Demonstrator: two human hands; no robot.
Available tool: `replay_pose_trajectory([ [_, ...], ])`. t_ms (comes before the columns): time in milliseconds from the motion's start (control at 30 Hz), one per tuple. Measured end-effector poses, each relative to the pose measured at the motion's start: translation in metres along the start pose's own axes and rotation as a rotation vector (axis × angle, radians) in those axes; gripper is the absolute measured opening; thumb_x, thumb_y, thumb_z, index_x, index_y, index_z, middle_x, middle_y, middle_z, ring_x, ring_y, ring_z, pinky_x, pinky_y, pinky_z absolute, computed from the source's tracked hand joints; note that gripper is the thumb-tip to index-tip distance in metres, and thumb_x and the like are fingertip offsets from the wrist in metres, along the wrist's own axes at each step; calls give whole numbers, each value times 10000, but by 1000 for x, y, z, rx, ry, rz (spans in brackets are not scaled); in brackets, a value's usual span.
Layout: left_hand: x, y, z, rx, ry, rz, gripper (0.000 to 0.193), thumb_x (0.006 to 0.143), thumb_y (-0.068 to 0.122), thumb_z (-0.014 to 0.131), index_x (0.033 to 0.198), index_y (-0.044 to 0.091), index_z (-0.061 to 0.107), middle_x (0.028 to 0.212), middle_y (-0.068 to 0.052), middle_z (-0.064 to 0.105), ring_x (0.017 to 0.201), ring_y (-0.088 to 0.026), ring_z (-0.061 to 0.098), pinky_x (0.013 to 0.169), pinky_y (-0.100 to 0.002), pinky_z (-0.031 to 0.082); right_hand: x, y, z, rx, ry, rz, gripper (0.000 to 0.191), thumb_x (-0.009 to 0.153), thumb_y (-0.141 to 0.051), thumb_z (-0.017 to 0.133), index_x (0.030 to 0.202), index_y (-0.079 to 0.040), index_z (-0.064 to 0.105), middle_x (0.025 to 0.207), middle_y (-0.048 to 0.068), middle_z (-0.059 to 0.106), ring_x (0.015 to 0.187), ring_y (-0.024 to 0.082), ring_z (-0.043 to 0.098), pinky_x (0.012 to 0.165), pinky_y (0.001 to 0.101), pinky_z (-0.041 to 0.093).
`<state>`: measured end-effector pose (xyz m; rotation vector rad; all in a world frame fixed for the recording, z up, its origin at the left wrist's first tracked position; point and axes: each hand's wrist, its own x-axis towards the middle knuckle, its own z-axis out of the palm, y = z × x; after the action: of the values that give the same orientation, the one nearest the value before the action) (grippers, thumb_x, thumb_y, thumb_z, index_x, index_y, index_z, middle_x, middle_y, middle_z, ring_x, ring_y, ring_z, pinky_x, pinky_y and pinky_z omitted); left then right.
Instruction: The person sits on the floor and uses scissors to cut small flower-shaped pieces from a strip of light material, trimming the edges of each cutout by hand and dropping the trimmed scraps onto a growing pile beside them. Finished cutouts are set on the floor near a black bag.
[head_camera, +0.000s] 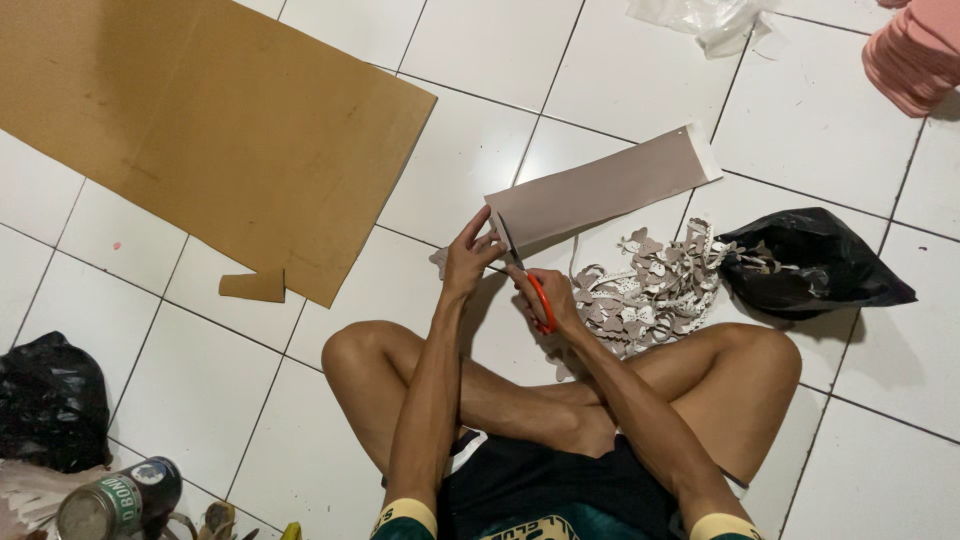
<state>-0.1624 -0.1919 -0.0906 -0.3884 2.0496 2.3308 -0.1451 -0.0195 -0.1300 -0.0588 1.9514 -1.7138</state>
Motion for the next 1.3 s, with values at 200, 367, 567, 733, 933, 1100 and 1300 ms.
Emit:
replay_pose_trajectory([
  [200, -1, -1, -1, -35, -38, 18, 795, 844, -72, 725, 1563, 37, 404, 1536, -143, 511, 1180, -189, 638, 944, -303, 615, 5, -5, 1, -46, 23, -51, 592, 953, -583, 583, 754, -36, 691, 429, -4, 516, 306, 112, 508, 278, 266, 379],
  [367, -4, -1, -3, -28, -46, 13, 794, 841, -80, 718, 1559, 27, 395, 1567, -133, 469, 1156, -185, 628, 903, -305, 622, 7, -7, 5, 9, -1, -81, 608, 970, -589, 572, 740, -36, 676, 458, -17, 515, 329, 103, 494, 294, 262, 375],
  [567, -4, -1, -2, -26, -48, 22, 788, 850, -73, 722, 1564, 24, 404, 1541, -130, 505, 1122, -169, 627, 883, -288, 617, 11, -6, 1, -34, -2, -95, 635, 1000, -559, 571, 658, -26, 622, 435, -4, 489, 310, 112, 492, 283, 271, 374],
  [733, -2, 1, -3, -2, -34, 13, 794, 842, -74, 721, 1564, 36, 409, 1488, -117, 554, 1099, -155, 631, 866, -281, 607, 14, -11, 1, -4, -13, -81, 603, 988, -554, 568, 687, -38, 652, 425, -7, 486, 303, 112, 486, 275, 273, 367],
  [933, -8, -3, -4, 6, -60, 28, 773, 871, -58, 716, 1578, 35, 418, 1345, -135, 634, 1096, -141, 648, 908, -280, 604, 16, -13, 1, -48, 22, -44, 632, 967, -594, 587, 713, -23, 682, 453, -5, 510, 327, 108, 503, 299, 262, 381],
  [1100, -10, -3, -7, 47, -64, 49, 775, 869, -31, 744, 1568, 34, 416, 1322, -117, 655, 1046, -127, 638, 887, -283, 608, 22, -14, 4, -30, 4, -74, 617, 961, -596, 575, 735, -34, 692, 469, 0, 524, 333, 110, 508, 303, 261, 386],
  [1300, -9, -4, -9, 30, -84, 56, 752, 882, -20, 742, 1555, 34, 412, 1359, -86, 638, 1029, -122, 641, 886, -282, 619, 20, -17, 4, 7, 1, -56, 619, 969, -590, 566, 667, -56, 642, 421, -7, 487, 304, 113, 480, 288, 262, 373],
])
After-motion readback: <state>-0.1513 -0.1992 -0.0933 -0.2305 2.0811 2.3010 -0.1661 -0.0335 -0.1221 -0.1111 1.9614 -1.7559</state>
